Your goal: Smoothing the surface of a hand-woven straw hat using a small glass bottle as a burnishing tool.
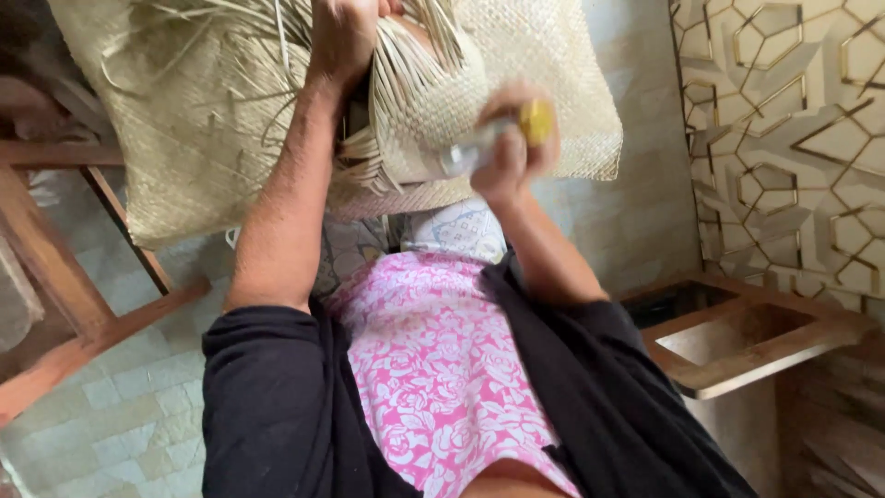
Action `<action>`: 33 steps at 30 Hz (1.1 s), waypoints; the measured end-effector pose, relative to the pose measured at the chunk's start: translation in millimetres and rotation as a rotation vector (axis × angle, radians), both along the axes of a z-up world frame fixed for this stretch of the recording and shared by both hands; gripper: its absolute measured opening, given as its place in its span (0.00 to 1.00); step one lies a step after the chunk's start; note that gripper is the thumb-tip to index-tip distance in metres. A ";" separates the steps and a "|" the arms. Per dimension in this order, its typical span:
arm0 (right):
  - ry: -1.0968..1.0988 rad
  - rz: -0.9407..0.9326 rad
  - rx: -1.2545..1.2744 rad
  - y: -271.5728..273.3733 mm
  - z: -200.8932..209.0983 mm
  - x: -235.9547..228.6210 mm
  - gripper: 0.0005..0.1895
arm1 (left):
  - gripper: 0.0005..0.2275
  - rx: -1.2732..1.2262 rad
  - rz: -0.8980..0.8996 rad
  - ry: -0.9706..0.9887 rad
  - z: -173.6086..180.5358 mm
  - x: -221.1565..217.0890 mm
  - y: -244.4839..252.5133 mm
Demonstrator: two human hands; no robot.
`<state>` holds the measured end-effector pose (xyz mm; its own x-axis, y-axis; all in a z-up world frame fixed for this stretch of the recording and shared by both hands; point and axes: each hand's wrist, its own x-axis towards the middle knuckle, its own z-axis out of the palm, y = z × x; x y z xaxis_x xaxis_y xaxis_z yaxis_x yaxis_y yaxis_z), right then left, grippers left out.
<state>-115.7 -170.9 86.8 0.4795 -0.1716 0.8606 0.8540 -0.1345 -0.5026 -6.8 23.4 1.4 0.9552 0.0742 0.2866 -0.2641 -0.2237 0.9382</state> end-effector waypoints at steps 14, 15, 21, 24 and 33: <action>0.125 0.028 0.081 5.3 2.6 14.6 0.17 | 0.13 0.178 -0.034 0.034 7.7 -4.6 1.6; 0.117 0.025 0.082 -1.4 2.8 0.4 0.22 | 0.14 0.324 -0.078 -0.121 -1.3 -4.7 4.4; 0.065 -0.094 -0.102 3.9 -12.6 29.1 0.13 | 0.13 -0.013 0.001 0.266 48.8 -17.5 -7.2; 0.284 0.000 -0.056 24.2 16.0 57.2 0.15 | 0.11 -0.101 0.015 0.290 61.5 -21.1 -9.3; 0.083 0.010 0.030 -11.7 -12.6 2.1 0.25 | 0.10 -0.070 -0.045 0.311 48.7 -17.7 -6.5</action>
<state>-113.6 -182.7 74.2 0.5506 -0.1917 0.8125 0.8106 -0.1101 -0.5752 -24.5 17.0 50.1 0.9989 0.0396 -0.0237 0.0294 -0.1503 0.9882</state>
